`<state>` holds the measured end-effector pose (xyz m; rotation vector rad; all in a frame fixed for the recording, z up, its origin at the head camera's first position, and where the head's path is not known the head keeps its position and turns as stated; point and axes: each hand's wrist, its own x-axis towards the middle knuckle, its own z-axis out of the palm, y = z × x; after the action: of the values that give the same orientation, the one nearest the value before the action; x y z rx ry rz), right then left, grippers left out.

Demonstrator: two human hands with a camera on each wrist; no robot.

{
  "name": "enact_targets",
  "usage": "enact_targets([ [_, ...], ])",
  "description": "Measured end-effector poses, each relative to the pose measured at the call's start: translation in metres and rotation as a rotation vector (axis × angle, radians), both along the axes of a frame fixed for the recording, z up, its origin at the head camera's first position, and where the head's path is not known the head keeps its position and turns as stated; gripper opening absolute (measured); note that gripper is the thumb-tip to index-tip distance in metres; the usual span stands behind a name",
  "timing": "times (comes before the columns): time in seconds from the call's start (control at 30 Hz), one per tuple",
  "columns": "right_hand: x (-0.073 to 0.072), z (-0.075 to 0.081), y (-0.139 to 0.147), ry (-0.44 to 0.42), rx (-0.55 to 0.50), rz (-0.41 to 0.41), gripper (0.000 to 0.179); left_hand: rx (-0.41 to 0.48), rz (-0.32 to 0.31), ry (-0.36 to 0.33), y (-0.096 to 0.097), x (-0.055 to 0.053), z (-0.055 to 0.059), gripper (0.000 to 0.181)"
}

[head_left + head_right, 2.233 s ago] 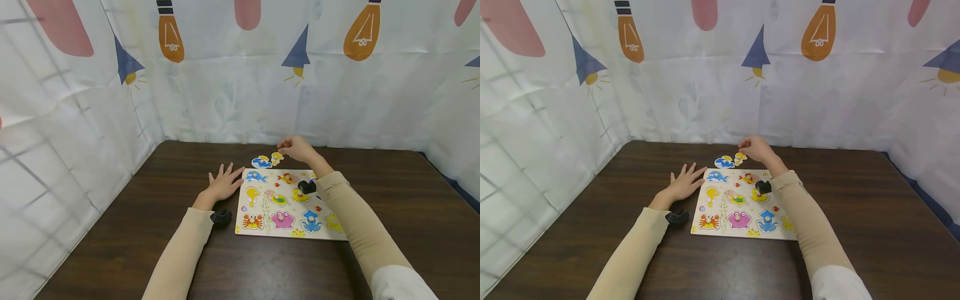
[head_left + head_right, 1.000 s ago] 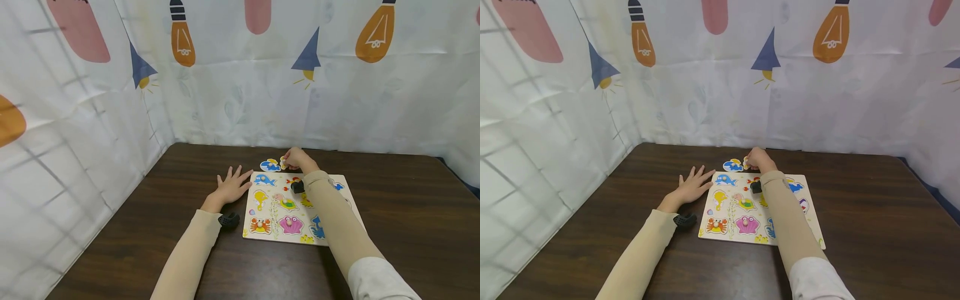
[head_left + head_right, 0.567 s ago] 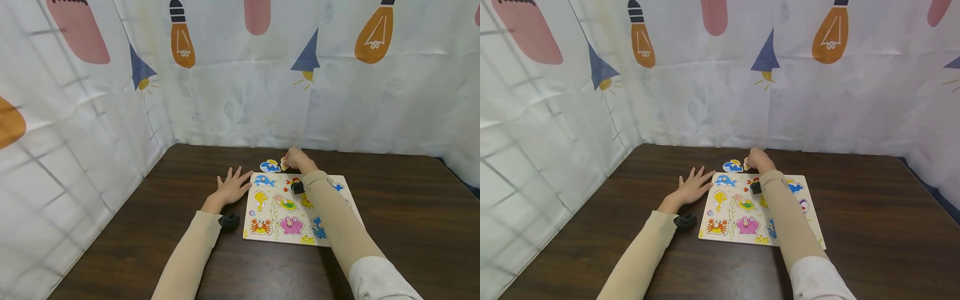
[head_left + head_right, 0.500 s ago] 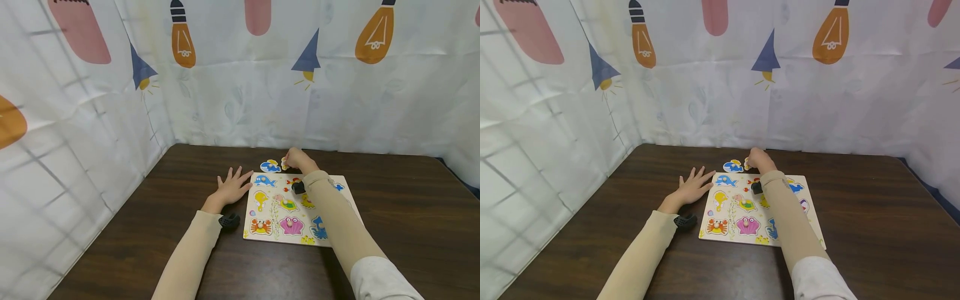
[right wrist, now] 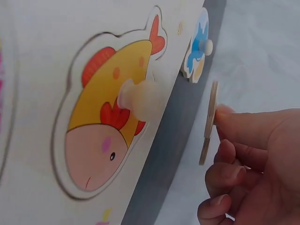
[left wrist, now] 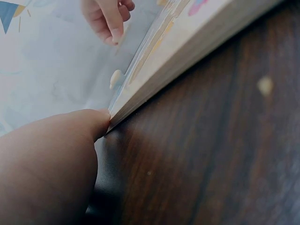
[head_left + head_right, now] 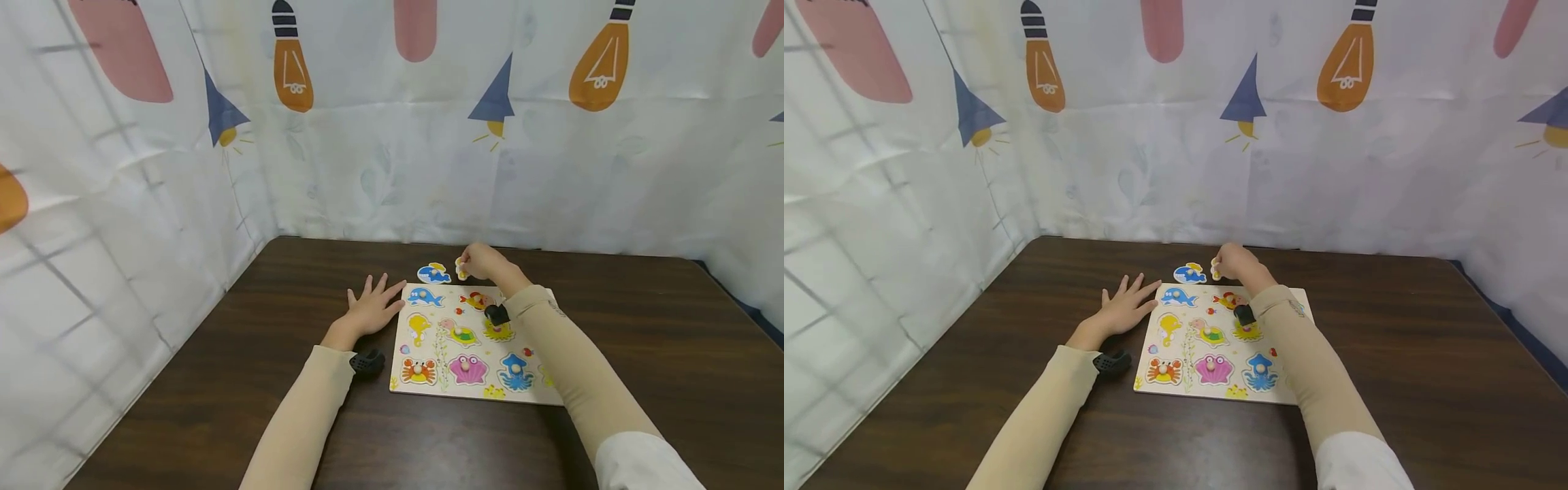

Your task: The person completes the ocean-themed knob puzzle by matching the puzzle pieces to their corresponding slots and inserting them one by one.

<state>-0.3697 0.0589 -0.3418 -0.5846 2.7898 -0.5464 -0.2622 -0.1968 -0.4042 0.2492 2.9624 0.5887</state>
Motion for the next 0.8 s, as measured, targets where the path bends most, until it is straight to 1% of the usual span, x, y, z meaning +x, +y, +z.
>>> enact_targets([
  [0.17,0.012,-0.006,0.001,0.031,-0.080,0.112,0.026,-0.003,0.017,-0.011,-0.004,0.006,-0.004,0.059],
  [0.23,0.019,-0.006,0.002,0.040,-0.119,0.141,0.025,-0.004,0.021,-0.009,-0.005,0.008,-0.005,0.059],
  [0.33,0.029,-0.006,0.004,0.067,-0.159,0.147,0.021,0.006,0.015,-0.002,-0.005,0.008,-0.005,0.059],
  [0.5,0.044,-0.006,0.006,0.080,-0.179,0.134,0.016,0.005,0.008,-0.008,-0.004,0.004,-0.006,0.060],
  [0.63,0.053,-0.006,0.007,0.094,-0.191,0.162,0.013,0.001,0.003,-0.004,-0.003,0.000,-0.005,0.060],
  [0.8,0.062,-0.009,0.009,0.117,-0.177,0.210,0.011,-0.002,-0.008,-0.002,-0.001,-0.005,-0.002,0.060],
])
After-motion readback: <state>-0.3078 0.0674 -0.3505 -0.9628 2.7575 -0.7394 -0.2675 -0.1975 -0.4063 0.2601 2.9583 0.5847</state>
